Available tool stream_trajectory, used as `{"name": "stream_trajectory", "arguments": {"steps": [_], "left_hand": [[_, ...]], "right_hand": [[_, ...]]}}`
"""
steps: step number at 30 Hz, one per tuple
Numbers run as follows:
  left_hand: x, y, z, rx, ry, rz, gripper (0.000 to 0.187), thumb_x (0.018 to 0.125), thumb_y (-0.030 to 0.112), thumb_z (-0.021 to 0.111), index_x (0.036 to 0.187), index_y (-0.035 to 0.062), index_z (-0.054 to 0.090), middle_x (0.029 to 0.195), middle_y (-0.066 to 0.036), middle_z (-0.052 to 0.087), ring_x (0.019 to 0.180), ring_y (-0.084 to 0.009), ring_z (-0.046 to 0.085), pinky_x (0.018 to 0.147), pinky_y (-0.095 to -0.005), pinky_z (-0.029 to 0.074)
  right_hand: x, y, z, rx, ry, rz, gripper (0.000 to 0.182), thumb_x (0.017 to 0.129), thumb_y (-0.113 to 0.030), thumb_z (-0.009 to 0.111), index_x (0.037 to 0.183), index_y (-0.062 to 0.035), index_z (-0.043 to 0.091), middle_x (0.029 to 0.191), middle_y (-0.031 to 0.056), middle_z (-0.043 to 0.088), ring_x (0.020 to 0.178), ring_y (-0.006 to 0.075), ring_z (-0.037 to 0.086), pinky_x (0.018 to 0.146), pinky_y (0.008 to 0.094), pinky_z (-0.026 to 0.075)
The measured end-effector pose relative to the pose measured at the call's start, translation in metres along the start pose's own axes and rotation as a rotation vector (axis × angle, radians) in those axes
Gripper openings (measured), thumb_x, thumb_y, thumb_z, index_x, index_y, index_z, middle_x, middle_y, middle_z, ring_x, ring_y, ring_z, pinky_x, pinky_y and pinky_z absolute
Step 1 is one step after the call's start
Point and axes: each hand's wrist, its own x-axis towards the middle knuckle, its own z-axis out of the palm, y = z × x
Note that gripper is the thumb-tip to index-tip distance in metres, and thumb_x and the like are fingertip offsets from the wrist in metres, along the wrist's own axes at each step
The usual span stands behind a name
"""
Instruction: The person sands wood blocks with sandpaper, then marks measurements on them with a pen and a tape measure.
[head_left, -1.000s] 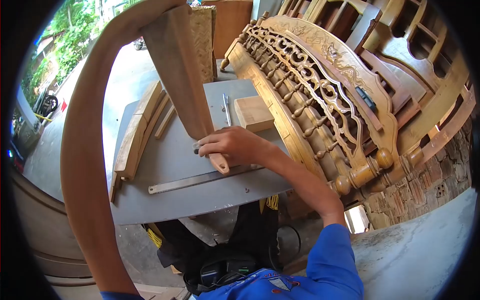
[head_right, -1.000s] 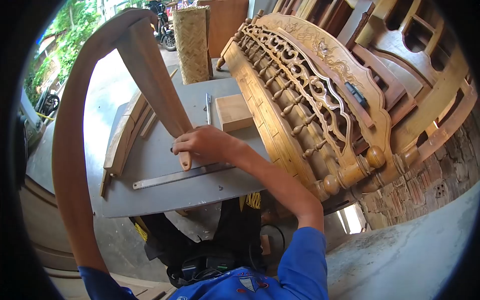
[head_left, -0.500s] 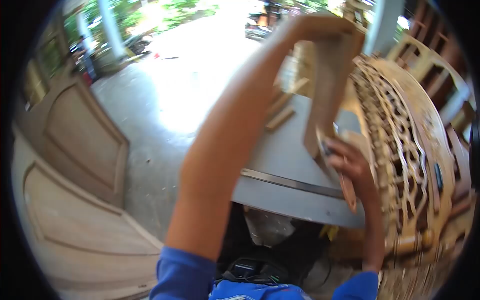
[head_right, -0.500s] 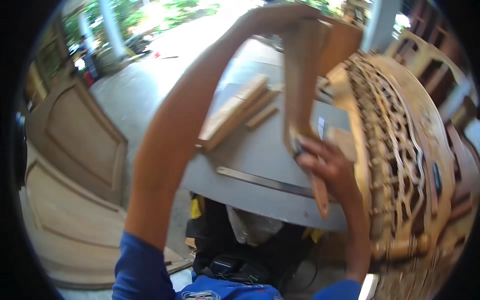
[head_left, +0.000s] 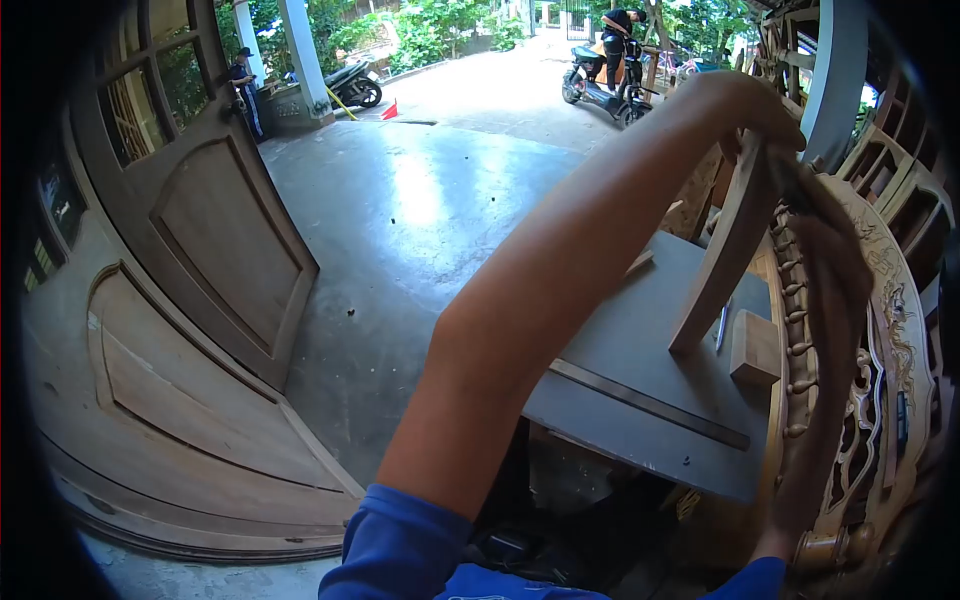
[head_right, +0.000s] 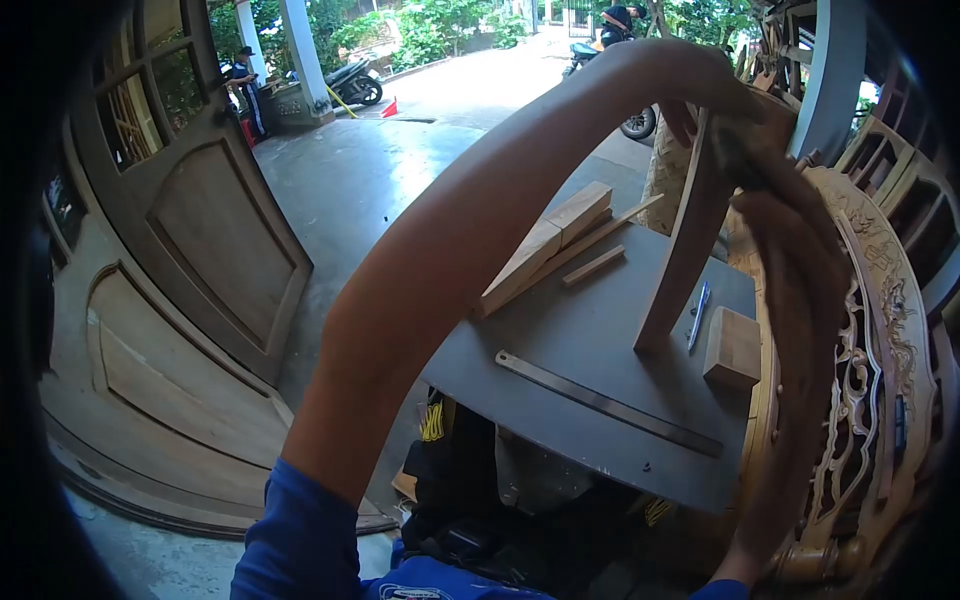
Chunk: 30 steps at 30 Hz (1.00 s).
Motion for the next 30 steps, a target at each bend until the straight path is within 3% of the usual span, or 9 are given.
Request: {"name": "stream_trajectory", "arguments": {"steps": [3, 8, 14, 17, 19, 22, 24, 26, 30], "left_hand": [[0.002, 0.003, 0.004, -0.046, -0.011, -0.017, 0.059, 0.078, 0.040, 0.057, 0.119, -0.0009, 0.046, 0.129, -0.018, 0.039, 0.099, -0.0332, 0.057, 0.069, -0.0345, 0.057], [0.008, 0.000, 0.012, -0.079, 0.041, -0.019, 0.046, 0.079, 0.036, 0.057, 0.110, 0.0024, 0.056, 0.116, -0.018, 0.051, 0.099, -0.0300, 0.057, 0.076, -0.0392, 0.054], [0.030, 0.006, 0.027, 0.035, 0.024, 0.188, 0.040, 0.074, 0.037, 0.057, 0.107, 0.0148, 0.061, 0.104, -0.016, 0.058, 0.088, -0.0235, 0.058, 0.079, -0.0384, 0.045], [0.031, 0.004, 0.029, -0.184, 0.084, 0.203, 0.044, 0.072, 0.042, 0.060, 0.105, 0.0136, 0.062, 0.103, -0.014, 0.059, 0.090, -0.0218, 0.057, 0.080, -0.0357, 0.045], [0.025, -0.002, 0.027, -0.181, 0.109, 0.191, 0.045, 0.070, 0.043, 0.061, 0.101, 0.0105, 0.064, 0.105, -0.015, 0.059, 0.091, -0.0219, 0.057, 0.080, -0.0352, 0.045], [0.005, -0.013, 0.016, -0.174, 0.157, 0.174, 0.048, 0.067, 0.045, 0.063, 0.096, 0.0058, 0.066, 0.108, -0.016, 0.058, 0.094, -0.0221, 0.057, 0.080, -0.0344, 0.045], [-0.002, -0.013, 0.013, -0.157, 0.164, 0.175, 0.052, 0.065, 0.047, 0.065, 0.096, 0.0046, 0.066, 0.111, -0.017, 0.056, 0.096, -0.0226, 0.057, 0.081, -0.0346, 0.045], [-0.002, -0.010, 0.016, -0.132, 0.127, 0.186, 0.058, 0.062, 0.049, 0.068, 0.099, 0.0052, 0.065, 0.114, -0.017, 0.055, 0.099, -0.0235, 0.056, 0.083, -0.0356, 0.045], [0.034, 0.005, 0.032, 0.007, 0.055, 0.223, 0.053, 0.066, 0.046, 0.064, 0.106, 0.0118, 0.063, 0.116, -0.014, 0.054, 0.103, -0.0233, 0.054, 0.085, -0.0365, 0.044]], "right_hand": [[-0.036, 0.001, 0.022, -0.278, -0.176, -0.052, 0.011, 0.074, -0.006, 0.059, 0.084, -0.0103, 0.060, 0.118, 0.0112, 0.054, 0.114, 0.0313, 0.046, 0.095, 0.0388, 0.040], [-0.097, -0.003, 0.036, 0.136, -0.535, 0.245, 0.018, 0.069, 0.001, 0.061, 0.083, -0.0087, 0.062, 0.107, 0.0100, 0.060, 0.103, 0.0291, 0.056, 0.088, 0.0365, 0.046], [-0.032, 0.025, -0.008, 0.472, -0.026, 0.353, 0.014, 0.086, -0.008, 0.051, 0.095, -0.0004, 0.059, 0.103, 0.0105, 0.061, 0.093, 0.0202, 0.058, 0.082, 0.0313, 0.045], [-0.009, 0.011, -0.015, 0.251, 0.194, 0.330, 0.016, 0.088, -0.009, 0.049, 0.097, -0.0004, 0.058, 0.109, 0.0130, 0.055, 0.100, 0.0206, 0.054, 0.087, 0.0317, 0.043], [-0.019, 0.016, -0.008, 0.262, 0.048, 0.248, 0.014, 0.086, -0.005, 0.047, 0.095, -0.0006, 0.057, 0.121, 0.0171, 0.049, 0.110, 0.0242, 0.051, 0.092, 0.0330, 0.042], [-0.065, 0.011, 0.020, 0.284, -0.265, 0.323, 0.014, 0.076, 0.000, 0.054, 0.086, -0.0060, 0.061, 0.112, 0.0133, 0.057, 0.104, 0.0251, 0.056, 0.086, 0.0326, 0.047], [-0.101, 0.011, 0.033, 0.040, -0.576, 0.097, 0.018, 0.074, 0.000, 0.054, 0.087, -0.0091, 0.061, 0.106, 0.0090, 0.061, 0.095, 0.0246, 0.060, 0.081, 0.0323, 0.049], [-0.109, 0.008, 0.037, 0.167, -0.721, 0.275, 0.013, 0.073, -0.003, 0.057, 0.085, -0.0044, 0.062, 0.108, 0.0142, 0.060, 0.097, 0.0265, 0.060, 0.082, 0.0317, 0.048], [-0.055, 0.016, 0.005, 0.372, -0.425, 0.384, 0.018, 0.074, 0.003, 0.059, 0.090, -0.0047, 0.060, 0.105, 0.0121, 0.061, 0.096, 0.0232, 0.060, 0.084, 0.0319, 0.047]]}}
